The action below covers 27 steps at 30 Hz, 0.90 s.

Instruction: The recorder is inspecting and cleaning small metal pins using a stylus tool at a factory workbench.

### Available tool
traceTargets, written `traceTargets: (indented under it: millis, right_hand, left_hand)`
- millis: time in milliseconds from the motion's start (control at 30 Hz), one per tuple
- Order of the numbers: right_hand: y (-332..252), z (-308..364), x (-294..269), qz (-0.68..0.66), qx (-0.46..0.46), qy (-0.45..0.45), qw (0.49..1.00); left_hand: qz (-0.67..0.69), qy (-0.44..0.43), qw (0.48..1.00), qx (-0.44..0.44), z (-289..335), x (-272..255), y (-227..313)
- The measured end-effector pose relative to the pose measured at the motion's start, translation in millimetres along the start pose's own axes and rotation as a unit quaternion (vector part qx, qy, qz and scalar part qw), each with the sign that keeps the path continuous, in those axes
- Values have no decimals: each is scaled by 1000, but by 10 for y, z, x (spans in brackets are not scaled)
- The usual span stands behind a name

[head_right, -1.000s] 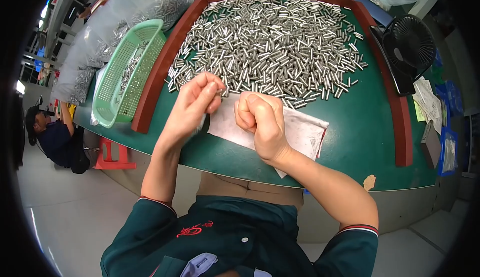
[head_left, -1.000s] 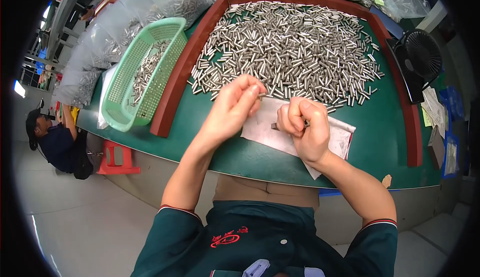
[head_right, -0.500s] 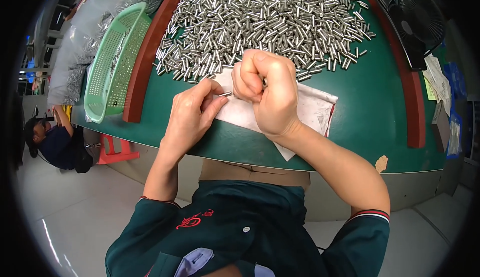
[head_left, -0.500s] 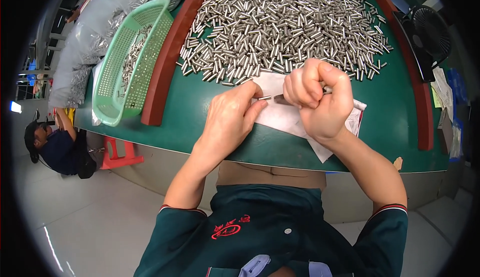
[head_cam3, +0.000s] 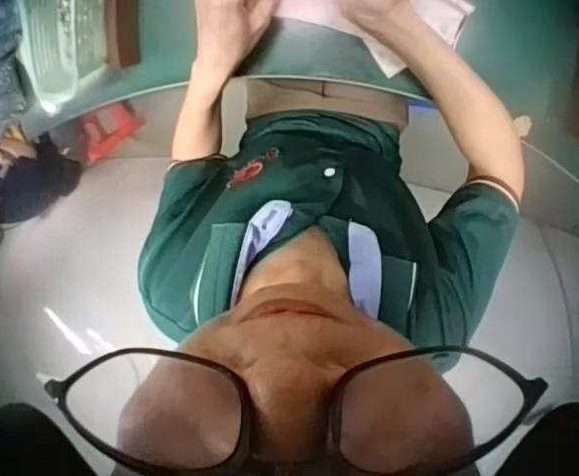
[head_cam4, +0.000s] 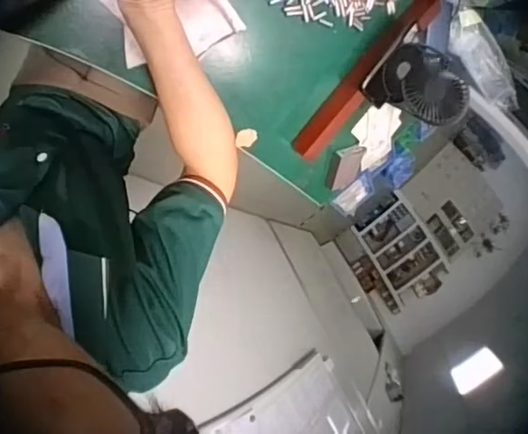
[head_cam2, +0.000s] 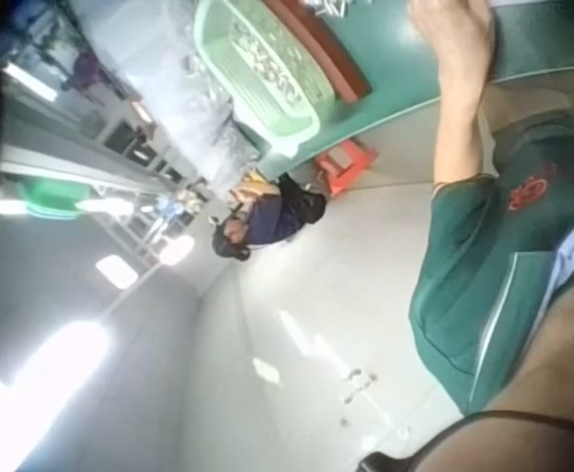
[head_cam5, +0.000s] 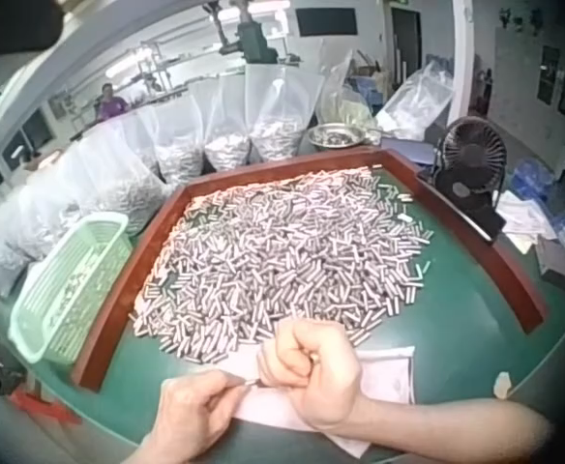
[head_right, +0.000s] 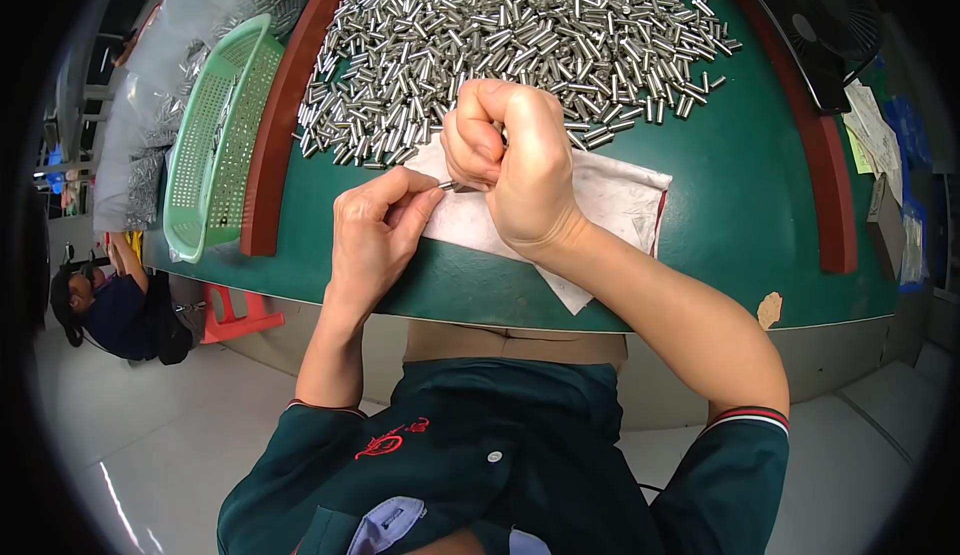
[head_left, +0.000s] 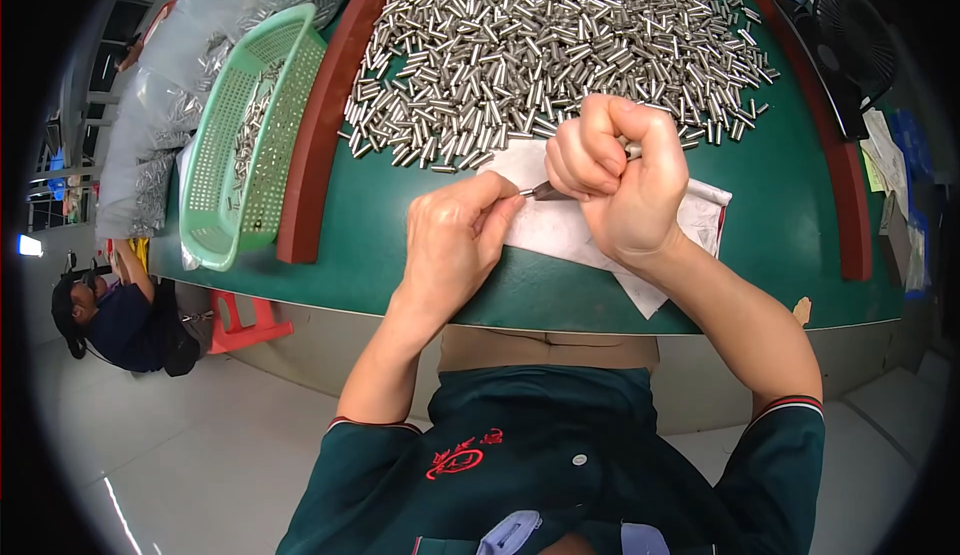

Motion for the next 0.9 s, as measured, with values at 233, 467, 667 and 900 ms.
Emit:
traceTargets:
  millis: [233,467,667,900]
  right_hand:
    - [30,-15,13,-37,-16,5,999]
    - [39,-15,24,-14,-26,7,1000]
    - [-6,-42,42,-25,-7,9,1000]
    - [-2,-49,39,-36,5,10,999]
  left_hand:
    - [6,12,1000,26,-4,8,-25]
    - [20,-8,1000,2,-15,6,-29]
    - [21,-7,1000,6,-16,-3,-35]
    - [23,-3,1000,16,-12,5,-45]
Point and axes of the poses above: each hand's wrist, its own z-axis away from the middle knuckle, its own x-axis out of the palm, y = z × x, the point moved 3 cm from there along -z, towards the middle knuckle, and after that the axes turned 8 degrees about y, right-handed, at the moved point
